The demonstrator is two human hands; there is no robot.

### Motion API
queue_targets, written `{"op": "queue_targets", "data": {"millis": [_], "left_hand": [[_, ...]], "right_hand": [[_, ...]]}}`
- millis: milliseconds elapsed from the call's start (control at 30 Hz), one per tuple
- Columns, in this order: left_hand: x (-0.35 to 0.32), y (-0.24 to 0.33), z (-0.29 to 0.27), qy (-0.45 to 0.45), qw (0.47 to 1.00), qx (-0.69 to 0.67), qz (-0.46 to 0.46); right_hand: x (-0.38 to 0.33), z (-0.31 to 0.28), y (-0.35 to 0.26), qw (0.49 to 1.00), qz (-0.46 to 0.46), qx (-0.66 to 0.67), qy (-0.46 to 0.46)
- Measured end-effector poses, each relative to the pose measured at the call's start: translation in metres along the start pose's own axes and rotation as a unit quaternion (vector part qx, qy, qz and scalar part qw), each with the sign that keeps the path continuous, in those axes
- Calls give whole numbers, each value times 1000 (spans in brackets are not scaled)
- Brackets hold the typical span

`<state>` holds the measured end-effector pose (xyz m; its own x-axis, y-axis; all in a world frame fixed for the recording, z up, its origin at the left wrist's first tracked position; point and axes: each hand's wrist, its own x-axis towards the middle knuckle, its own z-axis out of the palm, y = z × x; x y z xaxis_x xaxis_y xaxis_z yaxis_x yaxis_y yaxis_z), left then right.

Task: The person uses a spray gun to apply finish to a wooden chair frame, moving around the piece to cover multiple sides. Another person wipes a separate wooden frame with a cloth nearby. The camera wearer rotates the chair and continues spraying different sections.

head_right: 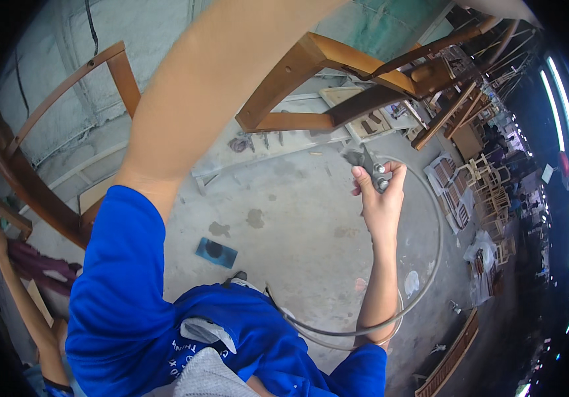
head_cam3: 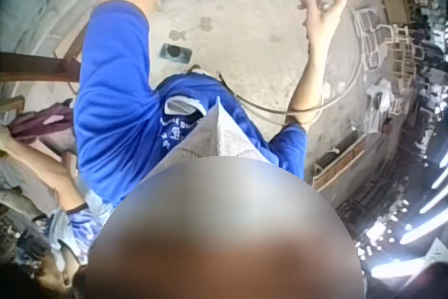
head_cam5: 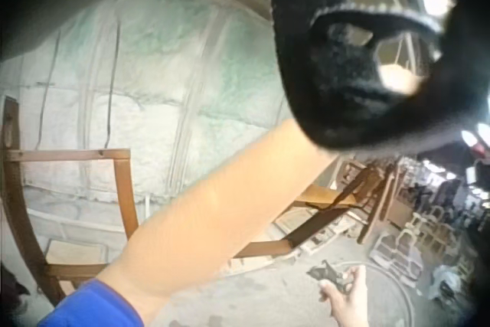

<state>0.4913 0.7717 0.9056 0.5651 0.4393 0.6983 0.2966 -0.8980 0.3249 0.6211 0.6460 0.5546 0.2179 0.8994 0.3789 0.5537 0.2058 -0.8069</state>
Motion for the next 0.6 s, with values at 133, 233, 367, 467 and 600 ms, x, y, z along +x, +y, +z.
{"op": "queue_targets", "data": {"millis": [133, 233, 367, 467, 600], "left_hand": [[-9, 10, 8, -11, 1000, 9, -5], [-23, 11, 9, -20, 1000, 16, -15], [-32, 22, 21, -24, 999, 19, -18], [-34, 28, 27, -28, 999, 20, -23], [-37, 33, 30, -25, 999, 24, -35]], "right_hand": [[-20, -11, 46, 979, 17, -191, 65], [-59, -33, 37, 987, -43, -148, -36], [-101, -81, -25, 972, -214, -77, -61], [-103, -120, -70, 913, -380, -140, 40], [-95, -109, -74, 831, -488, -223, 144]]}}
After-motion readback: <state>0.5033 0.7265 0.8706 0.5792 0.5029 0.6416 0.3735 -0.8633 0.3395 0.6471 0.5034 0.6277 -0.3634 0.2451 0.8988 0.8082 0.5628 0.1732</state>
